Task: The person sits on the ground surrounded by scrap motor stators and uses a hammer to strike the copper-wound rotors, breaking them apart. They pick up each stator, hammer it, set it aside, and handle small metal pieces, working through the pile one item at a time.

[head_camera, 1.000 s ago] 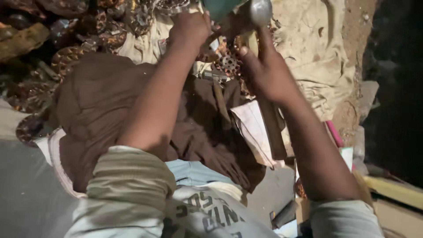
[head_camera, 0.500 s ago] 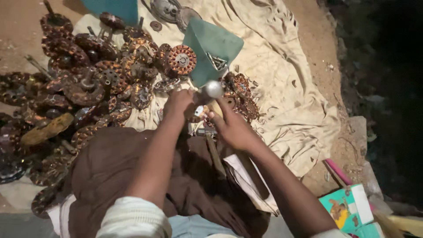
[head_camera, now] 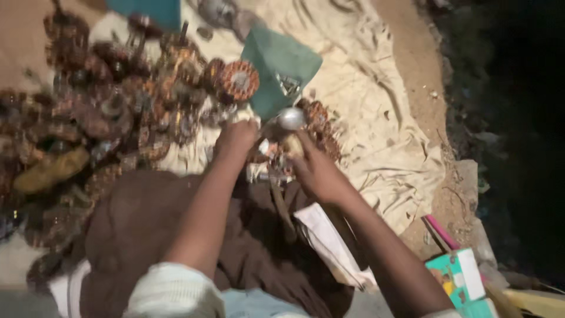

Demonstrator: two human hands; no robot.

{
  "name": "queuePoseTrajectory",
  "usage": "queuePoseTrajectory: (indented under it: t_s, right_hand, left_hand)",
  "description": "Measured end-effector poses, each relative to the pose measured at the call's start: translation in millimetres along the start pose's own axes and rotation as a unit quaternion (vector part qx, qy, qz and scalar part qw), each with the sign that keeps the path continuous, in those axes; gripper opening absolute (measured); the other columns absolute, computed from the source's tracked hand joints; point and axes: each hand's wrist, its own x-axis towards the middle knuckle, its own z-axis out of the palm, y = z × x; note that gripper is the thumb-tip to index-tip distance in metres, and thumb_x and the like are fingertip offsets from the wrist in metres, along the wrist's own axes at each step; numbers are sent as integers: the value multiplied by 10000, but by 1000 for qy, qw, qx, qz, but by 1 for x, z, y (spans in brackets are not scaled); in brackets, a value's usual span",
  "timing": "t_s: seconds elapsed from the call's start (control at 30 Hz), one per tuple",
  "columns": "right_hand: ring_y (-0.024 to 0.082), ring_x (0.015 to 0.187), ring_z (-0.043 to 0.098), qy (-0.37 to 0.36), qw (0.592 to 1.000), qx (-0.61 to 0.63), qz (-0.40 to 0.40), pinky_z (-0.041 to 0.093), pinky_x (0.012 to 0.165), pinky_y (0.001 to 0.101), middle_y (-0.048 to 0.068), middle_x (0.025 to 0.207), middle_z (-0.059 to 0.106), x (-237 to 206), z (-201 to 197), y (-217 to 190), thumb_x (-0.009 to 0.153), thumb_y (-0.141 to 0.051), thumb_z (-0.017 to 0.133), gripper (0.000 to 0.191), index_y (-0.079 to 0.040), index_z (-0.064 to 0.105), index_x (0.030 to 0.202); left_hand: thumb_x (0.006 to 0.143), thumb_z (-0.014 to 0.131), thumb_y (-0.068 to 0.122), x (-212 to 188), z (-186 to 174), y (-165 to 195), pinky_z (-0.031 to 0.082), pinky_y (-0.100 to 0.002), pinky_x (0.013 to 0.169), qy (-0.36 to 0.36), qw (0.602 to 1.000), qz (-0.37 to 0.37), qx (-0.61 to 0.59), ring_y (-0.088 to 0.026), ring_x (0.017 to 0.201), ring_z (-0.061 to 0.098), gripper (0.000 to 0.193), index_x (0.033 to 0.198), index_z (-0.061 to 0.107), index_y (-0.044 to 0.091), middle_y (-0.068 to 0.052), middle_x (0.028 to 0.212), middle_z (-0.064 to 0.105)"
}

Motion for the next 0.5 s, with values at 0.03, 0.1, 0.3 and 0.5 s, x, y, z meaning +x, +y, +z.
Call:
queuePoseTrajectory:
  t_s: [0.03, 0.1, 0.3, 0.5]
  right_hand:
    - [126, 602, 515, -18, 991, 92, 100, 437, 578, 295, 18, 687, 535, -5, 1, 2, 1030, -317, 538, 659, -110, 301, 1609]
    - [123, 566, 446, -14, 929, 263, 260, 391, 506, 309, 7, 676, 497, -12, -16, 5, 1004, -337, 543, 710, -223, 258, 1645]
    - [127, 628, 551, 307, 898, 306, -80, 494, 520, 312, 30, 826, 599, -45, -90, 8, 1012, -384, 563, 616, -55, 353, 1489]
    - [143, 778, 583, 74, 993, 31, -89, 511, 632, 341, 58, 948, 618, -5, 8, 6, 1133, -293, 505, 491, 49, 376, 1461]
  left_hand:
    - [1051, 423, 437, -2, 0, 0, 522, -546, 976, -14, 1000, -7, -6, -487, 1060, 664, 522, 1034, 754, 34, -299, 1105, 697]
    - [1039, 416, 432, -1, -1, 1, 513, -564, 952, -9, 1000, 17, 4, -482, 1053, 658, 511, 1038, 756, 51, -290, 1117, 687]
    - [1018, 412, 312, 8, 11, -12, 534, -584, 902, 24, 982, 136, 129, -494, 1013, 673, 445, 1116, 719, 4, -248, 1098, 715]
    - [1049, 428, 421, 14, 22, -17, 518, -554, 933, -16, 1000, -19, 7, -477, 1063, 650, 472, 1072, 737, 66, -261, 1149, 680]
